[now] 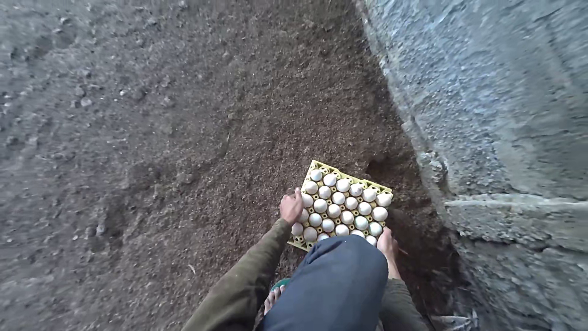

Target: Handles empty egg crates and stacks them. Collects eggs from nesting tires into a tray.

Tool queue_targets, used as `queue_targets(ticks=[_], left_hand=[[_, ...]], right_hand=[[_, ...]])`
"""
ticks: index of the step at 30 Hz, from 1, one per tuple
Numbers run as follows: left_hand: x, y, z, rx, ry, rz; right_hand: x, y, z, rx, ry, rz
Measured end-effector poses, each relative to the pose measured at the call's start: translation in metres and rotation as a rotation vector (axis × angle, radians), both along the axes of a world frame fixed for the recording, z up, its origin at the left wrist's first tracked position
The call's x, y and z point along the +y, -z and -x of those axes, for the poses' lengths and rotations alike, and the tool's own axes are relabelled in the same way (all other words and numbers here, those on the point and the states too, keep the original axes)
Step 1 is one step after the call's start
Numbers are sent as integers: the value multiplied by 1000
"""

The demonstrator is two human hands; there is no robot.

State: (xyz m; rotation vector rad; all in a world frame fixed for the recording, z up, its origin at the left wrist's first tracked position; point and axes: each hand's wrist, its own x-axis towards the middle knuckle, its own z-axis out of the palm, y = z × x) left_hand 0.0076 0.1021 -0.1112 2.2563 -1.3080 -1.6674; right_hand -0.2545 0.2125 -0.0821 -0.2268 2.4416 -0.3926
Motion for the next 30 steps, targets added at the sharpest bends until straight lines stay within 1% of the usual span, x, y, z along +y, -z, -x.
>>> queue_targets(ticks=[3, 7, 13, 16, 21, 23, 27, 30], left_hand=[[-3, 0, 1, 16, 11, 14], [-4, -11, 5, 35, 21, 10], [0, -15, 10, 51, 87, -51], [12, -14, 13, 101, 111, -80], [19, -10, 23, 193, 117, -99], [19, -16, 27, 228, 113, -97], [16, -26, 28, 272, 151, -64], [15, -26, 26, 237, 249, -15]], right_hand=[[-3, -2, -1, -3, 19, 3], [1, 2, 6, -28, 11, 26], [8, -3, 21, -156, 70, 211], [18, -1, 39, -152, 54, 200], [27, -5, 57, -119, 16, 157], [29, -6, 59, -135, 16, 175], [25, -25, 54, -148, 25, 282], [21, -36, 48, -104, 77, 337]])
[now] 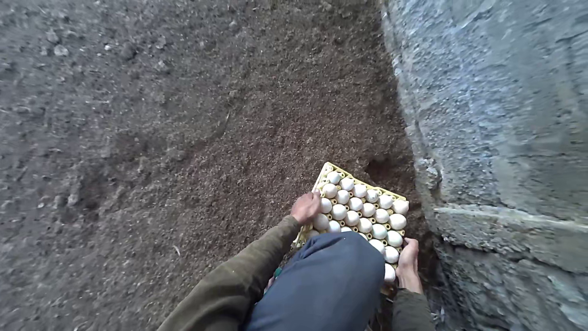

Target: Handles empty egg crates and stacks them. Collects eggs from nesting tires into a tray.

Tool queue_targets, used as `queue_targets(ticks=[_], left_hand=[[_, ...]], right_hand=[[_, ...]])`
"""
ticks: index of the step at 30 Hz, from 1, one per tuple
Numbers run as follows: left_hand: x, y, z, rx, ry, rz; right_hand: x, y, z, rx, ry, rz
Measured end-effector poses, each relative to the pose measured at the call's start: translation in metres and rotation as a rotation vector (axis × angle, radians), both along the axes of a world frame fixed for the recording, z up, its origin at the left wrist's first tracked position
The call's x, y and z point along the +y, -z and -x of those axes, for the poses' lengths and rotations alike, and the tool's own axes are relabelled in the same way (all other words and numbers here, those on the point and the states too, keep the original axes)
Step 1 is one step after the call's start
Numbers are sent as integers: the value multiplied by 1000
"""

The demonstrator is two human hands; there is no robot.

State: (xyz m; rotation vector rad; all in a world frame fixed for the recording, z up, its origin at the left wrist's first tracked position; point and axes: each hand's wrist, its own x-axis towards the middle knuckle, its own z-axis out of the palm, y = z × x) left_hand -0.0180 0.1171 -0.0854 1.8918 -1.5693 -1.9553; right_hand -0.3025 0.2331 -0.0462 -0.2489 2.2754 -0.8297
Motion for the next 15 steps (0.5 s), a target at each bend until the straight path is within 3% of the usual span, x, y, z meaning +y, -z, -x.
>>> queue_targets(ticks=[2, 15], left_hand=[[0, -1, -4, 7, 36, 8], [12, -20, -25, 373, -280, -18]], right_hand=[[0, -1, -1, 17, 42, 19], [-9, -11, -2, 46, -35, 169]])
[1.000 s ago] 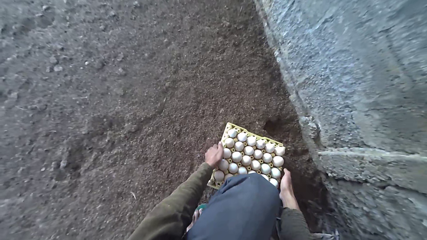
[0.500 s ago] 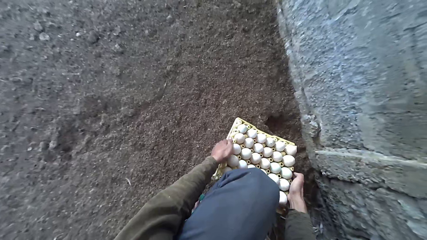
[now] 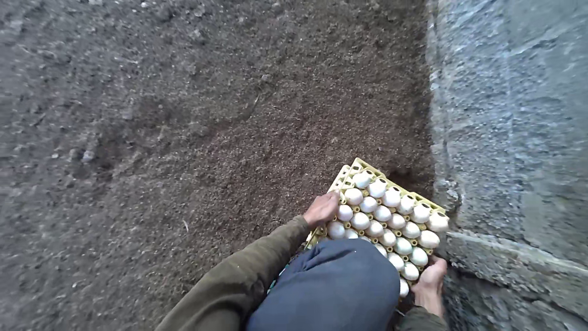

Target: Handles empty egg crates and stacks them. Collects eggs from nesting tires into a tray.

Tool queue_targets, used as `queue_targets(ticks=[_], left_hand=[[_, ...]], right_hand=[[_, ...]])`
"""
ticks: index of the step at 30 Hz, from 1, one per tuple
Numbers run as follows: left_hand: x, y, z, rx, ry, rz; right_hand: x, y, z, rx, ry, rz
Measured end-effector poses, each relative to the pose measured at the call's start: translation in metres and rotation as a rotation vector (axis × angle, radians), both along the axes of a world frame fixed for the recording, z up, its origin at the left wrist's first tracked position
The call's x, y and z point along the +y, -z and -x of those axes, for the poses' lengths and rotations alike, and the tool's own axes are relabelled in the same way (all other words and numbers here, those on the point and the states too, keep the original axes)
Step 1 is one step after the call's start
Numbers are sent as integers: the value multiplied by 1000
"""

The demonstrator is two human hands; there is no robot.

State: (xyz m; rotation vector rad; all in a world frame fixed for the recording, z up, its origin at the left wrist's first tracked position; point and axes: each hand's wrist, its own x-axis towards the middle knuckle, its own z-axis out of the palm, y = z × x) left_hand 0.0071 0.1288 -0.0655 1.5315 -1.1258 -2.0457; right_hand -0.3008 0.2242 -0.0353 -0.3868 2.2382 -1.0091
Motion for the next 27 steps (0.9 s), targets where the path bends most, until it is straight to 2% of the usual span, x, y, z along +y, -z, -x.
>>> queue_targets(ticks=[5, 9, 13, 17, 22, 25, 27], left_hand=[[3, 6, -36, 1, -253, 68], [0, 22, -98, -63, -476, 82], [0, 57, -187, -134, -597, 139], [0, 67, -247, -268, -724, -16], [13, 105, -293, -448, -747, -129], [15, 118, -302, -564, -721, -140], [16, 122, -306, -636, -665, -165]], right_hand=[[-34, -12, -34, -33, -167, 66], [-73, -15, -109, -164, -337, 70], [-101, 13, -185, -316, -455, 14], [-113, 54, -241, -313, -650, -127], [-109, 83, -283, -285, -775, -377], [-105, 89, -290, -318, -816, -406], [-101, 89, -282, -354, -912, -389]])
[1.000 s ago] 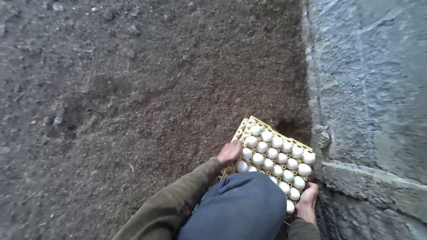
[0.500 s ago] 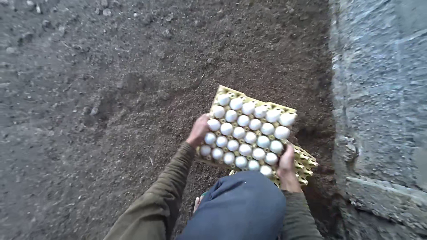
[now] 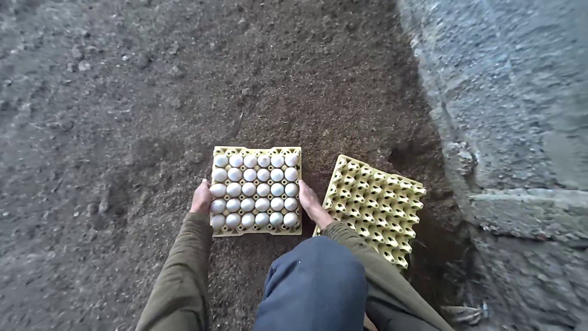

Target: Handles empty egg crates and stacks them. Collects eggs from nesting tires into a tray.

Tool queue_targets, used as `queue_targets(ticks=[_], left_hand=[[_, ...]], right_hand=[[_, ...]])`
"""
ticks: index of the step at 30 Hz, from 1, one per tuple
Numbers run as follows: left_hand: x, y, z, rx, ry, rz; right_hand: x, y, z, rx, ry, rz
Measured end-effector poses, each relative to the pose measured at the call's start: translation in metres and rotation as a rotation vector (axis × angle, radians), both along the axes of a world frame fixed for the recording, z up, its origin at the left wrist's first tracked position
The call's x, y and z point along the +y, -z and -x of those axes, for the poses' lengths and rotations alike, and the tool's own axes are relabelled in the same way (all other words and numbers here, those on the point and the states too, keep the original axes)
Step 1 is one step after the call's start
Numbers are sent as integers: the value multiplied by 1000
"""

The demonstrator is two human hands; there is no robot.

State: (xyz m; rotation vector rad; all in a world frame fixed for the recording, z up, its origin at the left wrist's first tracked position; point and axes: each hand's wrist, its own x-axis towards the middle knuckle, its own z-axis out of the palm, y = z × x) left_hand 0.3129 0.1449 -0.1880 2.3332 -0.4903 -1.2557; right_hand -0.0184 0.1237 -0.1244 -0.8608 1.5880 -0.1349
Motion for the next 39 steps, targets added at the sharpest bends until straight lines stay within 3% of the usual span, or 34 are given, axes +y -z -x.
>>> queue_targets(ticks=[3, 6, 7, 8, 10, 13, 15, 17, 21, 25, 29, 31, 34, 39], left_hand=[[-1, -11, -8, -88, 124, -125], [-4, -51, 5, -304, 379, -128], [-5, -67, 19, -354, 459, -39], [-7, -83, 43, -361, 517, 84], [-8, -107, 115, -172, 654, 258], [-9, -87, 228, 262, 943, 211], [-8, -62, 282, 368, 1003, 120], [-7, -49, 312, 389, 952, 62], [-8, -65, 304, 420, 803, 68], [20, -93, 245, 541, 560, 283], [72, -114, 188, 726, 113, 404], [102, -117, 168, 765, -111, 449], [139, -105, 147, 729, -359, 457], [169, -77, 134, 728, -545, 422]], right_hand=[[13, -19, 41, -31, -171, 165], [44, -50, 135, 399, -12, 601], [54, -58, 175, 581, 97, 620], [63, -63, 213, 726, 213, 552], [85, -59, 267, 859, 424, 320], [112, -32, 286, 680, 527, 102], [127, -15, 283, 513, 589, 85], [133, -13, 275, 431, 650, 101], [101, -57, 257, 671, 488, 246], [12, -117, 244, 708, 72, 564], [-105, -160, 144, 560, -429, 736], [-143, -151, 78, 440, -627, 731], [-171, -102, -12, 289, -818, 654], [-171, -32, -86, 232, -985, 545]])
